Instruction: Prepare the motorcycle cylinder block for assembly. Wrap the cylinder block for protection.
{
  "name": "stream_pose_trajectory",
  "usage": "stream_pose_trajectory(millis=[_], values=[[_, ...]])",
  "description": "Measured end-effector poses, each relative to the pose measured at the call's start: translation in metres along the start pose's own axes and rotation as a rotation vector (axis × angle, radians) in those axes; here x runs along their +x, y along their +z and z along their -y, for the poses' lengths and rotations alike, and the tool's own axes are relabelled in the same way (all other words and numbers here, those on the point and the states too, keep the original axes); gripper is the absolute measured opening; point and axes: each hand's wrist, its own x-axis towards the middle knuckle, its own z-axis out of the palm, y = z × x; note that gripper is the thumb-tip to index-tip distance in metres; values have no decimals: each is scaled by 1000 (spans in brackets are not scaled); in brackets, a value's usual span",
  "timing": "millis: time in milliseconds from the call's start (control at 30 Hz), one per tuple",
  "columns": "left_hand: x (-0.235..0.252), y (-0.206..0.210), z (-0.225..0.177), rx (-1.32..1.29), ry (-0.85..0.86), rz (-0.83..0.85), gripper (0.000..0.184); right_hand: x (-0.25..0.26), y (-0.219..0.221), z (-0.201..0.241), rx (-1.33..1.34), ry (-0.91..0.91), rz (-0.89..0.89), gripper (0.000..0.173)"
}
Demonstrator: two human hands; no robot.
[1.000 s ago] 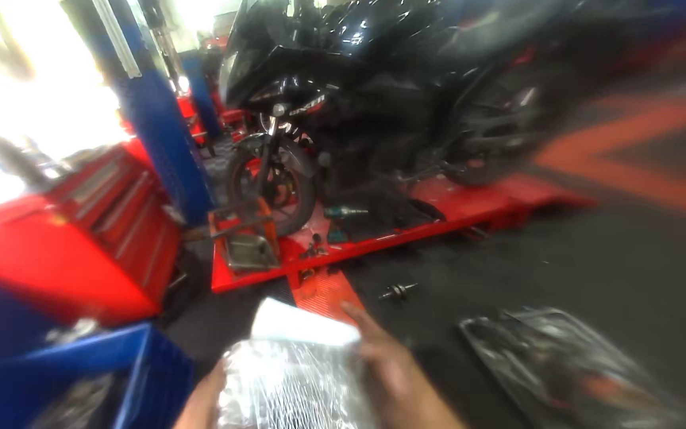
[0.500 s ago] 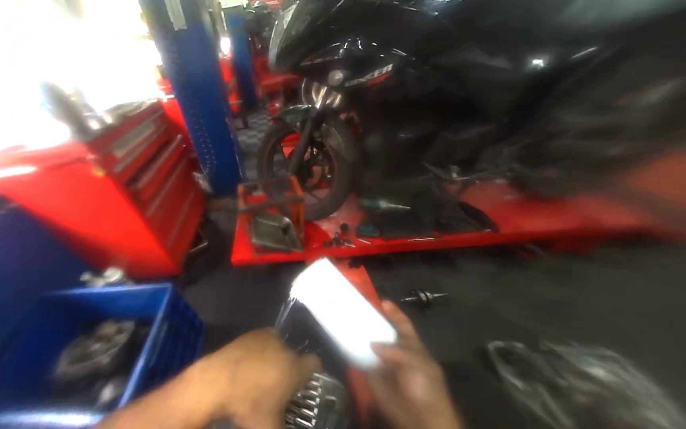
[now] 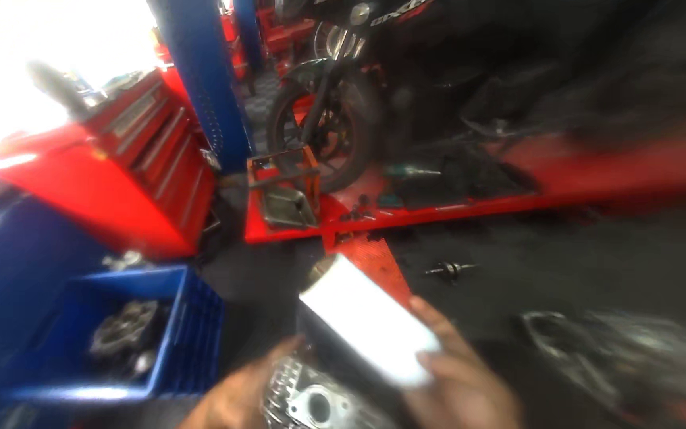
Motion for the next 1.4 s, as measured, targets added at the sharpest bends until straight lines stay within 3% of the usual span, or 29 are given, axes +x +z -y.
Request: stream_pose_trajectory(millis=[133, 200, 400, 500, 633, 767, 933, 1067, 1167, 1233, 1333, 1400], values=[[27, 14, 1, 123, 27, 50, 115, -6, 1, 35, -148, -17, 71, 62], [43, 19, -1, 226, 123, 66, 96, -12, 7, 52, -191, -26, 116, 67], [64, 10, -17, 355, 260, 112, 84, -60, 4, 98, -318, 19, 289, 68], [61, 8, -11, 325, 205, 98, 83, -85, -1, 98, -348, 100, 327, 64], [58, 28, -12, 311, 11, -156, 67, -91, -2, 94, -333, 126, 403, 58], [67, 41, -23, 66, -69, -453, 49, -78, 4, 112, -529, 89, 559, 64], [77, 44, -24, -233, -137, -870, 22, -78, -9, 84, -657, 199, 660, 88], [88, 32, -28, -196, -247, -1082, 28, -65, -32, 49, -847, 220, 709, 120], [95, 25, -40, -283, -155, -1112, 30, -54, -42, 34, -634, 350, 646, 125], [101, 28, -57, -324, -49, -1128, 27, -49, -46, 18, -390, 440, 533, 114], [104, 30, -73, -309, 30, -1104, 23, -42, -40, -2, -73, 552, 367, 57], [105, 28, -82, -324, 46, -1066, 23, -29, -29, -2, 31, 627, 402, 73]])
